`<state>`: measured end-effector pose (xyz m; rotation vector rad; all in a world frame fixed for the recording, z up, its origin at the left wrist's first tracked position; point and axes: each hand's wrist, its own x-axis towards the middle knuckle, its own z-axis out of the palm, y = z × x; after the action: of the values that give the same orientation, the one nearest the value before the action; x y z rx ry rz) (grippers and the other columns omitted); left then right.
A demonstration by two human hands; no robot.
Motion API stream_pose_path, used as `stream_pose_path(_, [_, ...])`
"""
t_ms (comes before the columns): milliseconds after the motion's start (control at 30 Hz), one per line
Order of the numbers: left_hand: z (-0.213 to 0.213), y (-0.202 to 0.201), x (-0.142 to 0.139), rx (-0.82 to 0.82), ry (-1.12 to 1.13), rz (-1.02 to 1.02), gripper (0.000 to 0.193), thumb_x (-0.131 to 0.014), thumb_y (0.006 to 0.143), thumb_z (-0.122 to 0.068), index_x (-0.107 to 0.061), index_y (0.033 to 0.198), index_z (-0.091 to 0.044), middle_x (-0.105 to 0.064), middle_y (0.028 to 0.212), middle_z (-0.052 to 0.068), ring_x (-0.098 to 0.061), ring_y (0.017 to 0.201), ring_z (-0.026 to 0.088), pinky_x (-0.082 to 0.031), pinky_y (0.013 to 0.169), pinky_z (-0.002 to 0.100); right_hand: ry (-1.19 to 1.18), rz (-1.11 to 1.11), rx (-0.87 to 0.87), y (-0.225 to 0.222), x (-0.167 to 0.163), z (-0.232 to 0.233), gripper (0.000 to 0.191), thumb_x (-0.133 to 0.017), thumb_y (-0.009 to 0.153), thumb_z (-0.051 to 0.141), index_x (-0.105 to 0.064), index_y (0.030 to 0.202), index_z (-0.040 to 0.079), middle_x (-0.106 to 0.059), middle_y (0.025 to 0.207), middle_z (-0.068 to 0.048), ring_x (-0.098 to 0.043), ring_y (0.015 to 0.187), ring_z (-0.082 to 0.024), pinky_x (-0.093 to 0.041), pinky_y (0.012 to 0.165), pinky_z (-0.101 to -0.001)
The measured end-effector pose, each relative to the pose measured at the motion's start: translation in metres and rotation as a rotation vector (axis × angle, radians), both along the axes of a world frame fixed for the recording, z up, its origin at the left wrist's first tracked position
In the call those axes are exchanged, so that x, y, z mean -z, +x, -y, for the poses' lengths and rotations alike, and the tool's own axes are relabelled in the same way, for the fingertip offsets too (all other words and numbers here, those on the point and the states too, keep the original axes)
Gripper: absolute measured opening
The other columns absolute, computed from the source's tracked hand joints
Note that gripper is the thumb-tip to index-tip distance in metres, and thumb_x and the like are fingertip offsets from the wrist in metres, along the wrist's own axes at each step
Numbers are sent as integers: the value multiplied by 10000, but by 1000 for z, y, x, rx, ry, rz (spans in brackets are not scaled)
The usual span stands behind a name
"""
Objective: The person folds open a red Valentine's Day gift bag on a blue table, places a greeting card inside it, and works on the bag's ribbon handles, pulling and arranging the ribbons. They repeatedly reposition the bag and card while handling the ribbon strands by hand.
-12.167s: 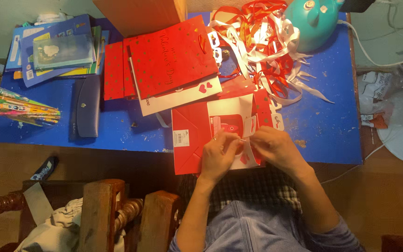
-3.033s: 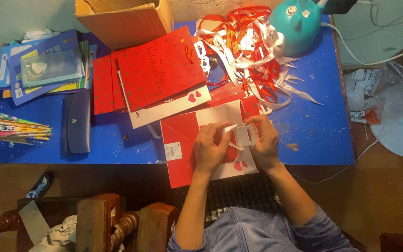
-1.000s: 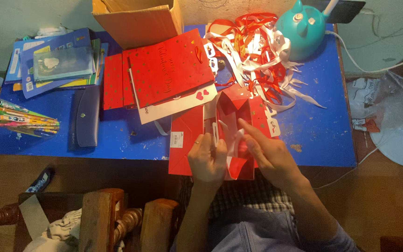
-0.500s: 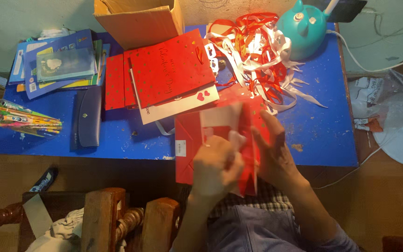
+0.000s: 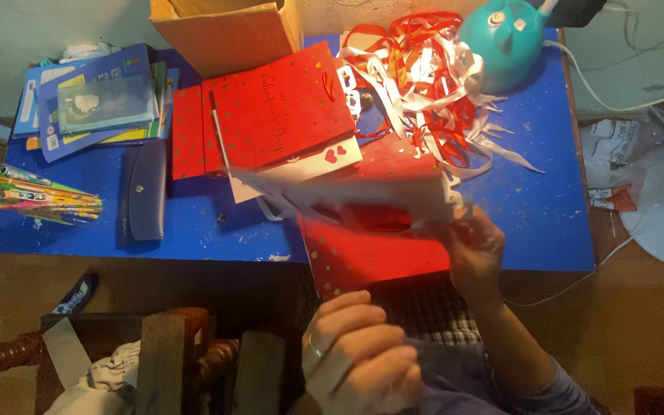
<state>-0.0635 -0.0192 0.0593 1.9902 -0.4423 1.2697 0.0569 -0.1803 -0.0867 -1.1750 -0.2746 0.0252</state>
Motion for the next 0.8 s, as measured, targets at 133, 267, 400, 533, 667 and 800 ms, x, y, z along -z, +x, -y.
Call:
stream_pose_path(133, [5,25,32,-50,-25,-290,138,-751,901,-83,-635,972,-102,-665,965,70,-677,933,295,-604,878,421,206,-238,-73,5,16,4,96,-650,1039,61,-649,1128,24,-720,1107,-115,-701,983,-180,-586,867,-348])
stream_pose_path(267, [7,60,69,-14,-143,-536,114,-763,915,-123,-675,986,-105,-672,1014,81,-649,982,283,-542,861,398,75,-352,-101,6,18,3,162,-640,1032,78,-638,1183,18,-716,1071,-135,-695,918,-192,-584,794,-366])
stream_pose_path(400, [10,70,95,-35,-146,-663,250,-757,930,-230,-667,1105,-76,-663,1040,103,-645,1001,302,-520,885,426,-275,-373,-194,4,13,5,319,-531,1019,149,-575,1316,40,-703,1109,-132,-672,955,-202,-559,806,-383])
stream_pose_path(533, [9,82,111,-56,-249,-840,463,-764,891,-395,-643,1185,-58,-649,1052,117,-662,981,286,-532,859,418,-507,-79,-194,6,8,2,389,-439,1088,209,-560,1372,-27,-669,1267,-98,-623,1158,-166,-484,997,-289])
stream_pose_path(667, [9,92,124,-201,-162,-747,580,-803,824,-436,-623,1202,-35,-658,1073,125,-652,995,314,-522,863,437,-677,-73,-214,8,-1,9,359,-497,1037,215,-644,1278,-7,-667,1245,-80,-638,949,-187,-522,844,-301])
stream_pose_path(800, [8,95,133,-187,-195,-811,446,-764,834,-347,-641,1168,-80,-697,1024,103,-683,951,294,-543,800,427,-714,25,-160,26,-10,17,286,-596,1016,222,-700,1185,17,-687,1166,-94,-657,935,-184,-526,806,-310])
